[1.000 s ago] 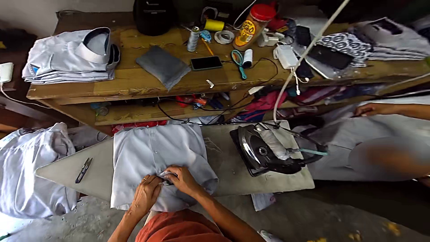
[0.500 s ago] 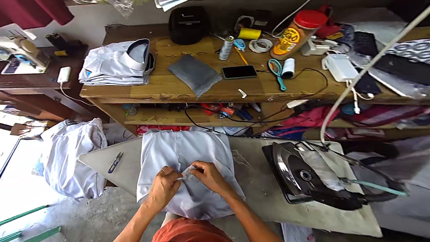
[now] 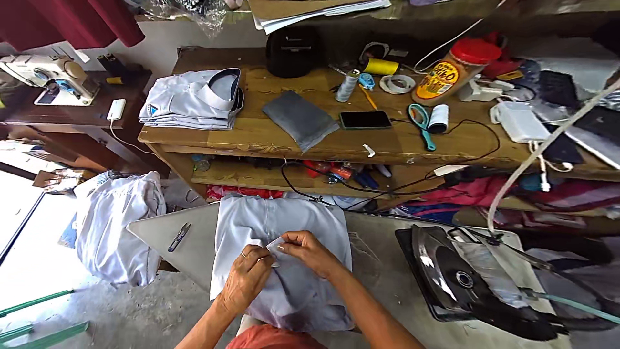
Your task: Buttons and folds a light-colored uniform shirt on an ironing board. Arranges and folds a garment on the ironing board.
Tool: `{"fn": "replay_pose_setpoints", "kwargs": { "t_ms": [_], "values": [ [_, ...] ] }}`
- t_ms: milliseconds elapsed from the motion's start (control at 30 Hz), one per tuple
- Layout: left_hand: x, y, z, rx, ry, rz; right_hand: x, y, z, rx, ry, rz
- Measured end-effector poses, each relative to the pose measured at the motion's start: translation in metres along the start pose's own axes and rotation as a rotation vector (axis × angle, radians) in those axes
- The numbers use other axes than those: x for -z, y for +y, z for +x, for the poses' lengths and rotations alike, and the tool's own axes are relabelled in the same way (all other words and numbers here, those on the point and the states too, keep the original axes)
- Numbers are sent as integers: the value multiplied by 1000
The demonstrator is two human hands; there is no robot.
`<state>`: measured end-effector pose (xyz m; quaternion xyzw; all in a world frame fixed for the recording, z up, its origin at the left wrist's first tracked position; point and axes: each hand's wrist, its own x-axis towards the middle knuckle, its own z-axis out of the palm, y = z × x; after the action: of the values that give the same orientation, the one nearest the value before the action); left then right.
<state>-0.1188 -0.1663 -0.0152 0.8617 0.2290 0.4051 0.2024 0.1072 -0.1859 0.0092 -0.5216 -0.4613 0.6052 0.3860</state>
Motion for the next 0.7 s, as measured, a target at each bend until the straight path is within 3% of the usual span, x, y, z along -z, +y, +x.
{"fn": "replay_pose_setpoints", "kwargs": {
  "t_ms": [100, 300, 500, 700],
  "values": [
    [-1, -2, 1, -27, 57, 60, -3, -4, 4, 14, -17, -10],
    [1, -7, 1, -107, 122, 155, -16, -18, 4, 74, -59, -419],
    [8, -12, -3, -103, 116, 141, -7, -19, 8, -14, -221, -112],
    [11, -10, 0, -102, 80, 112, -2, -26, 14, -23, -295, -90]
  ]
}}
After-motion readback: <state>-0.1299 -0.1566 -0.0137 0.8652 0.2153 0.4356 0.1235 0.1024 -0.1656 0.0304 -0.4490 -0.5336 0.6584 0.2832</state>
